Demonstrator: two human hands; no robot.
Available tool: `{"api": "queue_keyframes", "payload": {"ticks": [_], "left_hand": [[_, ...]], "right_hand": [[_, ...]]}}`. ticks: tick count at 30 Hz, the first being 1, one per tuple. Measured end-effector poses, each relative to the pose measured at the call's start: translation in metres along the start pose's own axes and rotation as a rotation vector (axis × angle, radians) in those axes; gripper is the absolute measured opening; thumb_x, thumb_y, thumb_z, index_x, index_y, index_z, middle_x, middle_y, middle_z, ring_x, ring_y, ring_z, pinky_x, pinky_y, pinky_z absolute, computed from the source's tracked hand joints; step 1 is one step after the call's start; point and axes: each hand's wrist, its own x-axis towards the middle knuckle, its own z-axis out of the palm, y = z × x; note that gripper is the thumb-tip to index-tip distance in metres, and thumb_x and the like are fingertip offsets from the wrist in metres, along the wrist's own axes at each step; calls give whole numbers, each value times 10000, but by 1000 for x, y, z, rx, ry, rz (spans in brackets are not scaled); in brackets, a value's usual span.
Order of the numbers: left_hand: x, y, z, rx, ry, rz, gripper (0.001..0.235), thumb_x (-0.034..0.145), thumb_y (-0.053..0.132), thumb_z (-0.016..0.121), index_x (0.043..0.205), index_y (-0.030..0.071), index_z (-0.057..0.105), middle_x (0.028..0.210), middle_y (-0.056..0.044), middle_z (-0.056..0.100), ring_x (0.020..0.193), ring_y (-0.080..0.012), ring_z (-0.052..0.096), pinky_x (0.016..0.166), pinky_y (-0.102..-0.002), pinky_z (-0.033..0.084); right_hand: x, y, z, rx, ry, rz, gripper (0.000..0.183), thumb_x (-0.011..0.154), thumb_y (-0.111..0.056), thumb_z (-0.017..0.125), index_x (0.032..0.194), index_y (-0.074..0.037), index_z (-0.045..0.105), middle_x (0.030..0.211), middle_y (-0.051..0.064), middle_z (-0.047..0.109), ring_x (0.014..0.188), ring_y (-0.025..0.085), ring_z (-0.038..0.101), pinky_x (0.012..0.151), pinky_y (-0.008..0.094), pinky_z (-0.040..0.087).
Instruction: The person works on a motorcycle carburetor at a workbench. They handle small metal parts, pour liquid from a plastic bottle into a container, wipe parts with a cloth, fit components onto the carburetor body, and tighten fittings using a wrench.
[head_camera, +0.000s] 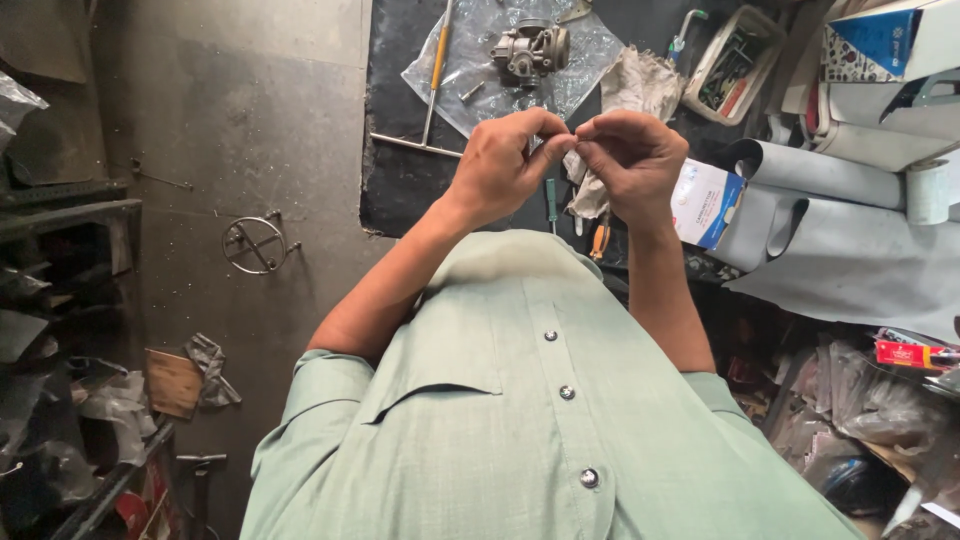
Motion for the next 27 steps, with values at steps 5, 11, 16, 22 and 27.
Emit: {"api": "queue_keyframes", "payload": {"ticks": [5,11,16,22,27], "left_hand": [[2,3,-1,6,-11,25,155,1009,193,712,1019,39,722,845,-71,752,646,-117,651,583,-294,507],[-1,-2,4,-51,-97,-185,165,1050,200,682,1007,51,739,780,-54,747,614,-113,632,577,-293,485],[1,3,1,-61,-44,-10,191,1026,211,667,1072,29,698,882,-58,746,677,-97,648,613,-279,511],[1,-5,6,-102,-91,-181,157,1029,180,670,1037,30,717,815,-41,750,637,-98,613,605,-272,497],[2,-10,6,-237,-92,-231,174,996,184,686,1032,15,707,881,-24,740,716,-53,618,637,-239,517]], "right_hand": [[-1,3,-5,16,-24,-17,245,935,134,779,1137,35,682,1072,122,752,1012,156,743,906,293,631],[-1,0,-2,8,-27,-43,248,942,152,768,1144,44,671,1087,130,738,1043,167,737,954,306,626],[1,-4,0,-11,-52,-53,254,935,153,768,1145,52,665,1091,133,735,1057,169,737,970,310,626],[3,-7,3,-53,-36,-87,235,932,170,773,1119,61,683,1077,127,729,1037,162,725,965,310,619],[4,-11,7,-72,-61,-87,239,937,177,766,1130,64,682,1074,127,725,1042,168,724,972,313,618]]}}
